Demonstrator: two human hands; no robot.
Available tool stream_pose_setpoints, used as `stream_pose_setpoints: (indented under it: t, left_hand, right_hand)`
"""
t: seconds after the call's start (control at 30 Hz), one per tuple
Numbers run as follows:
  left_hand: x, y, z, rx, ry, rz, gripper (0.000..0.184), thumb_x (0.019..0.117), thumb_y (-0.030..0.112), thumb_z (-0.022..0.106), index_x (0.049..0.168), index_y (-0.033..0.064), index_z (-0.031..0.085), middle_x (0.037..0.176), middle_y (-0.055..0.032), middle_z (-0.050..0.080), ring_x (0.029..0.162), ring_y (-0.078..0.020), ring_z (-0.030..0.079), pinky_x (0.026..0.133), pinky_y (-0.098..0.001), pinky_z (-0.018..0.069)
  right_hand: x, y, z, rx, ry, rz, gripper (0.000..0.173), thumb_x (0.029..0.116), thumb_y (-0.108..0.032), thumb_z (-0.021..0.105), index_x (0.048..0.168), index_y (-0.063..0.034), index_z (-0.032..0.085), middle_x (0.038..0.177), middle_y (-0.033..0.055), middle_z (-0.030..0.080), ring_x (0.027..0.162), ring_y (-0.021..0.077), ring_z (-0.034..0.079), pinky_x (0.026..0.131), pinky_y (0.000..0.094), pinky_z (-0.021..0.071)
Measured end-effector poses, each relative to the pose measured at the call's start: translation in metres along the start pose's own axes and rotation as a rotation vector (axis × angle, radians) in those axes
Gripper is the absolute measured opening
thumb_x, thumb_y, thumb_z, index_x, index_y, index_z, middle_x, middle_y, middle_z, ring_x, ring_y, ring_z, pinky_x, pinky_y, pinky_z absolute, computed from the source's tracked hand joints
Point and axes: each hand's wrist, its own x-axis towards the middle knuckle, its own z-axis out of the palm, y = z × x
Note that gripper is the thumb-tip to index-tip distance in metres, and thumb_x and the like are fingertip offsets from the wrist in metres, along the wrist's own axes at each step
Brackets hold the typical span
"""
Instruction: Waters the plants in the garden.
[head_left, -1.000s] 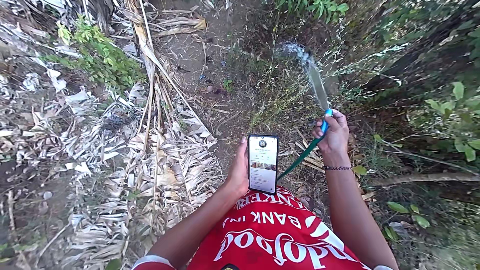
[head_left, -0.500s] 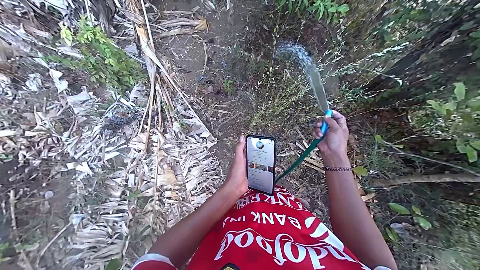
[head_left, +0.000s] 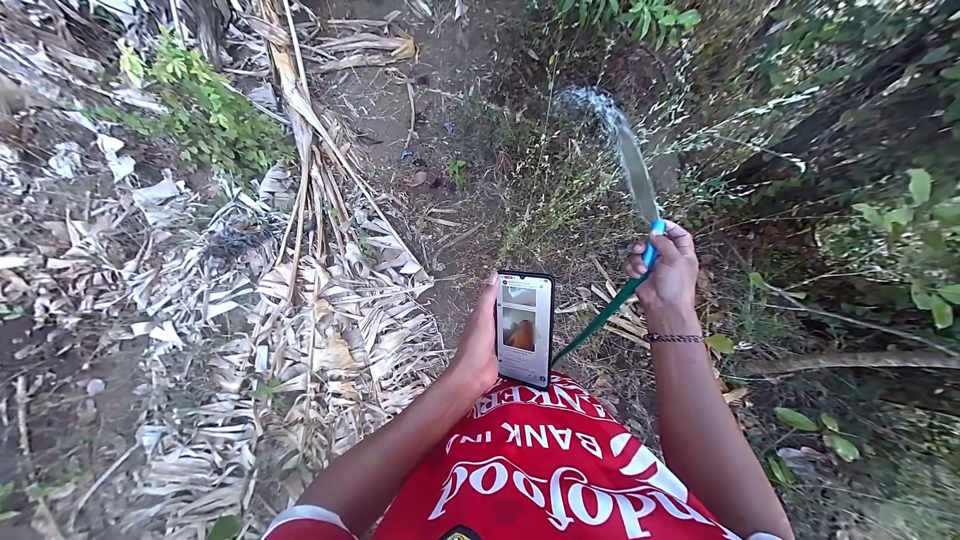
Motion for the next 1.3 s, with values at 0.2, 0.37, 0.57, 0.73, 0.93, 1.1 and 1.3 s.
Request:
stream_pose_setpoints:
  t: [0.2,0.37,0.57,0.73,0.93,1.1,1.3]
  left_hand:
    - [-0.002,0.003,0.003,-0.021,-0.004,0.004,0.066,0.1044,0.063,0.030,0.139,0.0129,0.055,0.125,-0.0106,0.067,0.118,-0.0225,0.064,0.099,-0.0447,0.0536]
    - [-0.002,0.007,0.003,-0.039,-0.066,-0.010,0.079,0.1028,0.068,0.018,0.139,0.0086,0.055,0.123,-0.0133,0.068,0.115,-0.0236,0.066,0.098,-0.0438,0.0541]
    - [-0.003,0.005,0.000,-0.018,-0.136,-0.019,0.081,0.1031,0.068,0.013,0.144,0.0077,0.050,0.122,-0.0147,0.069,0.112,-0.0245,0.068,0.096,-0.0451,0.0559]
    - [-0.005,0.005,0.001,-0.076,-0.160,-0.022,0.079,0.1040,0.066,0.014,0.143,0.0068,0.050,0.120,-0.0155,0.069,0.109,-0.0255,0.069,0.095,-0.0450,0.0571]
    - [-0.004,0.007,0.000,-0.066,-0.153,-0.015,0.075,0.1053,0.063,0.015,0.144,0.0088,0.049,0.120,-0.0151,0.069,0.109,-0.0249,0.069,0.094,-0.0440,0.0569]
    - [-0.002,0.007,-0.004,-0.057,-0.194,0.039,0.065,0.1082,0.056,0.018,0.144,0.0106,0.049,0.121,-0.0148,0.069,0.110,-0.0256,0.069,0.095,-0.0441,0.0569]
    - [-0.002,0.011,-0.006,-0.039,-0.199,0.072,0.063,0.1095,0.053,0.018,0.145,0.0107,0.049,0.126,-0.0142,0.067,0.115,-0.0254,0.067,0.099,-0.0447,0.0547]
  right_hand:
    - [0.000,0.001,0.000,-0.003,0.001,0.011,0.018,0.1073,-0.013,0.046,0.124,-0.0171,0.049,0.072,-0.0014,0.056,0.043,0.0053,0.047,0.039,0.0187,0.0423]
    - [0.000,0.000,0.001,-0.010,0.005,0.008,0.017,0.1076,-0.014,0.047,0.124,-0.0176,0.049,0.071,-0.0019,0.056,0.043,0.0053,0.047,0.039,0.0184,0.0423]
    - [0.002,-0.001,0.003,-0.009,0.021,0.003,0.019,0.1077,-0.011,0.045,0.125,-0.0166,0.050,0.072,-0.0012,0.056,0.043,0.0060,0.047,0.038,0.0193,0.0424]
    - [0.004,0.000,0.000,-0.007,-0.002,-0.011,0.018,0.1075,-0.012,0.046,0.124,-0.0161,0.051,0.071,-0.0008,0.056,0.043,0.0066,0.047,0.039,0.0200,0.0429]
    - [0.003,-0.001,-0.001,-0.004,0.003,-0.007,0.017,0.1076,-0.012,0.045,0.123,-0.0161,0.050,0.071,-0.0008,0.056,0.043,0.0065,0.047,0.038,0.0199,0.0431]
    - [0.002,0.000,-0.002,-0.008,-0.016,-0.004,0.017,0.1071,-0.012,0.045,0.123,-0.0169,0.050,0.072,-0.0006,0.057,0.043,0.0068,0.047,0.039,0.0201,0.0439]
    - [0.002,0.002,-0.003,-0.013,-0.037,-0.036,0.016,0.1070,-0.011,0.044,0.122,-0.0162,0.049,0.072,-0.0011,0.058,0.044,0.0068,0.049,0.040,0.0197,0.0441]
